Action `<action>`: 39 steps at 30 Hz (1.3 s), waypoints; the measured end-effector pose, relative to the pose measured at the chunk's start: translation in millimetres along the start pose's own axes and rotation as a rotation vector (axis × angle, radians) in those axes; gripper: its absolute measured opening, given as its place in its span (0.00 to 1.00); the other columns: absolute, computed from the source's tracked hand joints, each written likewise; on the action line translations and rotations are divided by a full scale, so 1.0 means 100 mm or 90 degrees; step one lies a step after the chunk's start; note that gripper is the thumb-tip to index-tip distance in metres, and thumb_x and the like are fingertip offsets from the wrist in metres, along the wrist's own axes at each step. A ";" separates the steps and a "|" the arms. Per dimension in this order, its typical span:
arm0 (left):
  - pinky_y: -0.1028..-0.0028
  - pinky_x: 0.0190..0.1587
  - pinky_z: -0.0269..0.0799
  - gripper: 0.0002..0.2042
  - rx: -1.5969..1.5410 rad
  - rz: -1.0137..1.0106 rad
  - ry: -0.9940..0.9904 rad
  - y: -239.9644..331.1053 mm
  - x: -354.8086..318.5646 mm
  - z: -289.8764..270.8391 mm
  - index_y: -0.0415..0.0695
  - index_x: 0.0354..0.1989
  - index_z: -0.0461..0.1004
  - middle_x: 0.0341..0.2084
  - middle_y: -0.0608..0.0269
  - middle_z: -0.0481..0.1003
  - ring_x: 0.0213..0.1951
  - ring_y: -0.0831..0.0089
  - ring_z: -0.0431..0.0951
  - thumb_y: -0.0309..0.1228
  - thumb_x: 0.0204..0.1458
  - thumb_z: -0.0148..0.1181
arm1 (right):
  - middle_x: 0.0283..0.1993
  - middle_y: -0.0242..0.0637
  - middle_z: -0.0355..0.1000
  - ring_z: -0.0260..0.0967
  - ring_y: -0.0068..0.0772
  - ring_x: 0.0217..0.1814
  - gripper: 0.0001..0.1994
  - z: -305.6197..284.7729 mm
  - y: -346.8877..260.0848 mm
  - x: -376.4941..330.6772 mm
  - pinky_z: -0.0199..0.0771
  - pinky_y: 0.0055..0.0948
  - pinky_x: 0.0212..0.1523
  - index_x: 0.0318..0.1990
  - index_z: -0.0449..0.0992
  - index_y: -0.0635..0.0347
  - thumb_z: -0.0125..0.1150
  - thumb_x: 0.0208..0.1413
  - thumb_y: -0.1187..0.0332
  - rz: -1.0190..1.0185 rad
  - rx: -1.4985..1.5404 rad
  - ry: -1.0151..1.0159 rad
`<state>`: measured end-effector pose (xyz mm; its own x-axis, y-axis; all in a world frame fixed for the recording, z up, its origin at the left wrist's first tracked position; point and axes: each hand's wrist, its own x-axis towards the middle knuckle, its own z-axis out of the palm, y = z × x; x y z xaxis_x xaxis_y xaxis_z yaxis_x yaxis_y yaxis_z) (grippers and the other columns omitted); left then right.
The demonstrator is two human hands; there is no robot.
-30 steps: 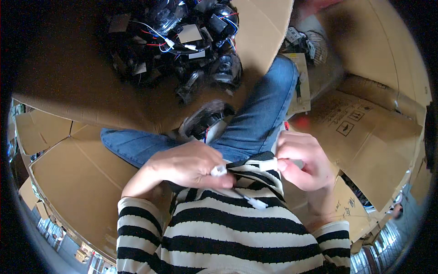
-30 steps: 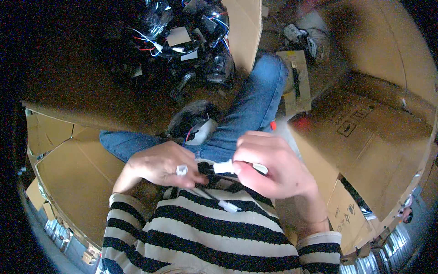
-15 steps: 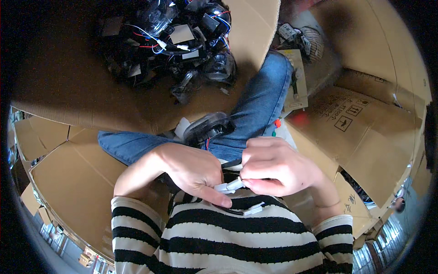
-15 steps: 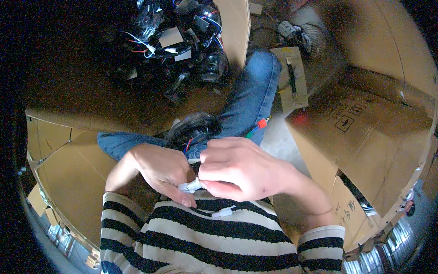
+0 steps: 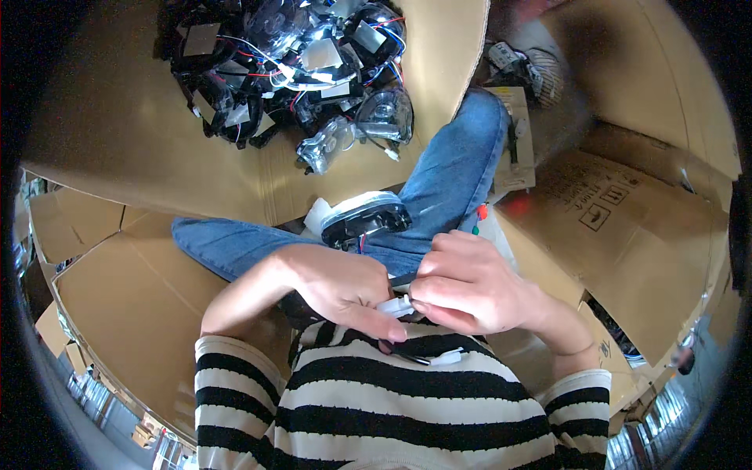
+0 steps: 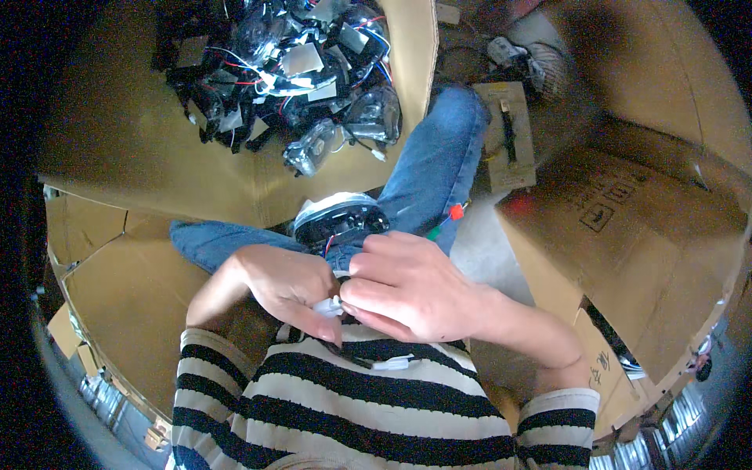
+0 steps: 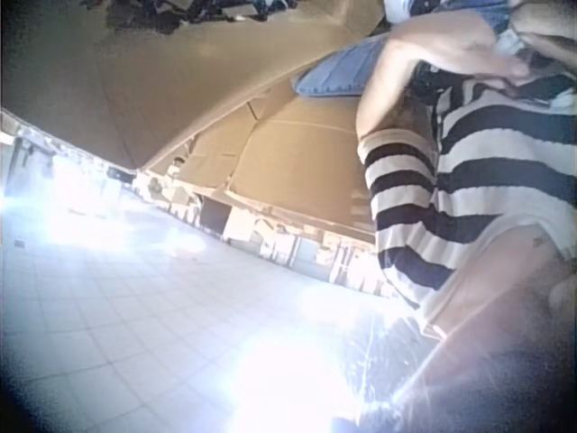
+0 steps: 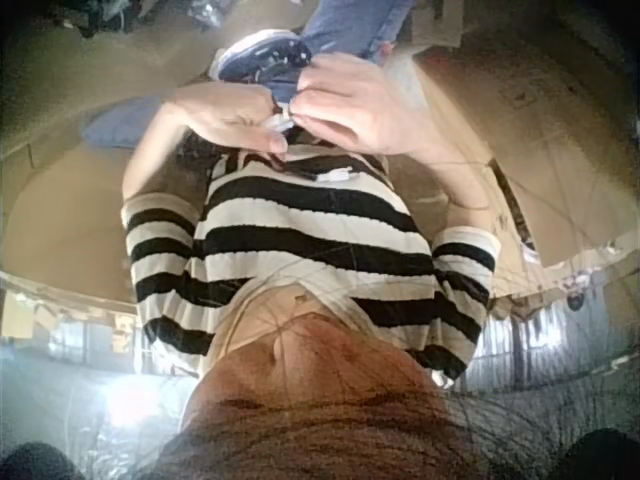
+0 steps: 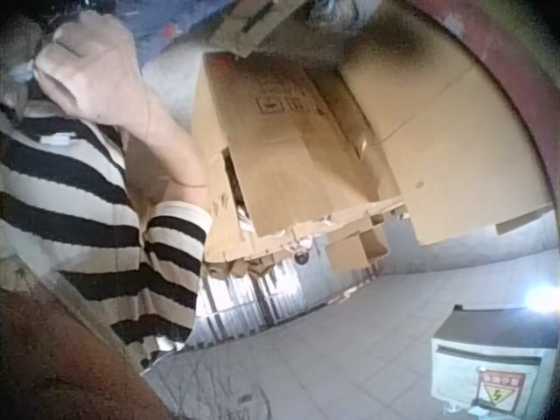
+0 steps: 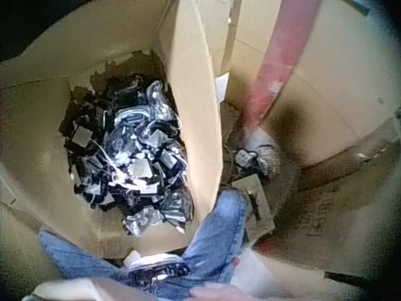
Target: The person sits on the floor between two large cardboard boxes filled with electronic components. They repeatedly pick up small black devices with attached wires from one box, inspect them, and place them into the other box.
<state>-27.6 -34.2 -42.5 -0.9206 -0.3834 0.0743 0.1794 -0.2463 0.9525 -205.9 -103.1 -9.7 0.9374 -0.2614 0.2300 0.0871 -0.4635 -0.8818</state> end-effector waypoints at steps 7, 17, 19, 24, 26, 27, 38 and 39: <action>0.73 0.27 0.65 0.08 0.097 -0.038 0.347 0.18 -0.22 0.03 0.36 0.35 0.71 0.23 0.56 0.72 0.25 0.66 0.72 0.23 0.44 0.52 | 0.18 0.34 0.61 0.55 0.34 0.18 0.01 -0.35 0.03 -0.20 0.52 0.29 0.21 0.22 0.66 0.62 0.51 0.37 0.76 0.132 0.056 0.157; 0.80 0.26 0.58 0.08 0.052 -0.017 0.634 0.03 -0.25 0.21 0.39 0.31 0.73 0.20 0.67 0.68 0.23 0.79 0.64 0.19 0.41 0.54 | 0.17 0.34 0.61 0.56 0.33 0.19 0.02 -0.31 -0.06 -0.28 0.53 0.28 0.21 0.20 0.67 0.63 0.50 0.39 0.75 0.192 0.178 0.119; 0.80 0.28 0.58 0.07 0.000 -0.031 0.655 0.02 -0.24 0.24 0.40 0.31 0.73 0.20 0.67 0.68 0.24 0.79 0.64 0.19 0.41 0.54 | 0.17 0.34 0.61 0.56 0.33 0.20 0.02 -0.28 -0.07 -0.27 0.53 0.27 0.21 0.20 0.66 0.63 0.50 0.40 0.75 0.197 0.171 0.114; 0.81 0.30 0.57 0.09 0.067 0.045 0.733 -0.04 -0.18 0.24 0.41 0.30 0.73 0.23 0.66 0.68 0.27 0.79 0.64 0.16 0.39 0.54 | 0.18 0.34 0.61 0.55 0.30 0.19 0.03 -0.16 -0.08 -0.22 0.53 0.25 0.20 0.21 0.66 0.64 0.49 0.43 0.76 0.230 0.223 0.148; 0.81 0.30 0.57 0.10 0.059 0.074 0.769 -0.10 -0.15 0.27 0.41 0.30 0.73 0.24 0.66 0.68 0.27 0.79 0.65 0.15 0.37 0.54 | 0.18 0.33 0.61 0.55 0.27 0.19 0.03 -0.12 -0.11 -0.22 0.52 0.23 0.19 0.21 0.66 0.64 0.49 0.43 0.76 0.272 0.270 0.168; 0.81 0.30 0.57 0.11 0.048 0.090 0.785 -0.14 -0.14 0.29 0.41 0.30 0.73 0.24 0.66 0.68 0.27 0.79 0.65 0.14 0.37 0.54 | 0.19 0.33 0.61 0.54 0.26 0.19 0.04 -0.11 -0.13 -0.22 0.52 0.23 0.19 0.21 0.66 0.64 0.48 0.44 0.76 0.283 0.293 0.172; 0.74 0.35 0.64 0.10 0.204 0.049 0.788 -0.17 -0.11 0.32 0.40 0.33 0.73 0.29 0.60 0.73 0.32 0.71 0.71 0.19 0.40 0.55 | 0.20 0.32 0.61 0.54 0.22 0.19 0.05 -0.02 -0.14 -0.19 0.51 0.20 0.18 0.22 0.67 0.63 0.48 0.46 0.75 0.321 0.375 0.183; 0.74 0.35 0.64 0.10 0.222 0.048 0.782 -0.17 -0.11 0.32 0.40 0.33 0.73 0.29 0.60 0.73 0.32 0.71 0.71 0.19 0.40 0.55 | 0.20 0.32 0.61 0.54 0.22 0.19 0.05 -0.02 -0.14 -0.19 0.50 0.20 0.18 0.22 0.67 0.63 0.48 0.46 0.75 0.328 0.376 0.181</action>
<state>-31.3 3.0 -50.5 0.0447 -0.9989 -0.0113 -0.0541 -0.0138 0.9984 -225.8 -93.5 -1.2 0.7943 -0.5599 -0.2358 -0.0924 0.2723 -0.9578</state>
